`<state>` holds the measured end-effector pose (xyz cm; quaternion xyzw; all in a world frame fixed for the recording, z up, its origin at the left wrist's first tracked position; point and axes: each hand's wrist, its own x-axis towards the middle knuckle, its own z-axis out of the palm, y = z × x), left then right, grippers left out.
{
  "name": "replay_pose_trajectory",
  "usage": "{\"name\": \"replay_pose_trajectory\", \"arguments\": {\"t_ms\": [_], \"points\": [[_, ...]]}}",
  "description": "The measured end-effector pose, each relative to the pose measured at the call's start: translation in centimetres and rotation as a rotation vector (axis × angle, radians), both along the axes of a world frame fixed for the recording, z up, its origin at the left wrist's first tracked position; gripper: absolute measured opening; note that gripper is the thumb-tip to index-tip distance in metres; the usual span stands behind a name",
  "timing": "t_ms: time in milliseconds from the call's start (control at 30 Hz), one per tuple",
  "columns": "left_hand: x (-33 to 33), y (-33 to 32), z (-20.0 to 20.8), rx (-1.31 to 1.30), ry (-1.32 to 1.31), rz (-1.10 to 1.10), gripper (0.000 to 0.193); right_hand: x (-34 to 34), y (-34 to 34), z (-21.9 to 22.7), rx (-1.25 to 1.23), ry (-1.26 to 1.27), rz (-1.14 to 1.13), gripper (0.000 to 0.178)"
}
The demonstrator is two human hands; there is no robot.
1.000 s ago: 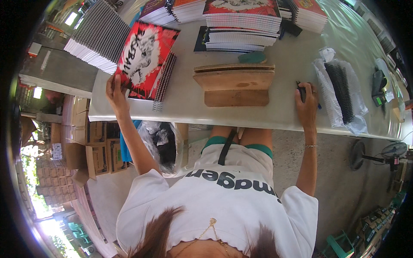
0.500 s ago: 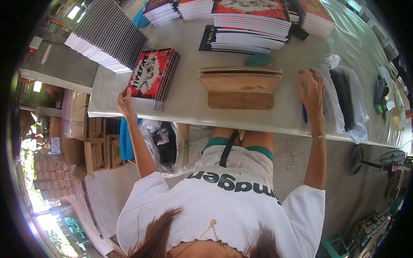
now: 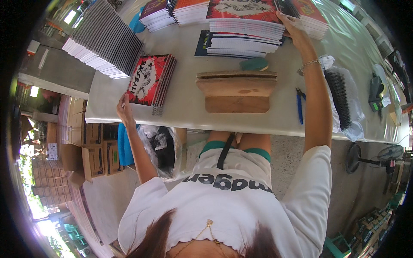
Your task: The person assembles spiral notebooks by picking up a front and back cover, placing them on a wooden jig, and threading a metal spiral coil through the pre-punched holes of the covers.
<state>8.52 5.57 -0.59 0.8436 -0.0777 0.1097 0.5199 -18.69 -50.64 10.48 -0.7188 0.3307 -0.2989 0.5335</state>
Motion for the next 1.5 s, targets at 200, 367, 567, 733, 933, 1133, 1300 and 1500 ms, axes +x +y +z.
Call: {"name": "replay_pose_trajectory", "arguments": {"t_ms": [200, 367, 567, 733, 933, 1133, 1300, 1500], "points": [[-3.4, -2.1, 2.8, 0.079, -0.217, 0.169, 0.045, -1.6, -2.2, 0.3, -0.108, -0.105, 0.064, 0.042], [-6.6, -5.2, 6.0, -0.001, -0.387, 0.121, 0.040, -1.8, -2.3, 0.8, -0.019, -0.045, 0.057, 0.030], [-11.1, -8.4, 8.4, -0.013, -0.528, 0.055, 0.035, -5.2, 0.6, 0.3, -0.228, -0.400, -0.094, 0.021], [-13.9, -9.4, 8.3, -0.026, -0.580, -0.019, 0.032, -11.8, 5.5, -3.9, 0.044, -0.732, -0.302, 0.018], [-16.6, -12.5, 7.4, -0.145, -0.459, -0.104, 0.024, -15.6, 11.6, -5.6, 0.197, -0.923, -0.135, 0.020], [-18.7, -16.3, 6.1, -0.486, -0.174, -0.369, 0.035, -14.2, 14.9, -5.7, 0.178, -0.987, -0.115, 0.025], [-19.4, -18.1, 5.5, -0.493, 0.014, -0.467, 0.039, -13.5, 15.2, -5.5, 0.134, -1.034, -0.127, 0.030], [-19.3, -18.6, 4.8, -0.461, 0.003, -0.500, 0.045, -14.4, 14.6, -6.9, 0.164, -1.012, -0.251, 0.036]]}}
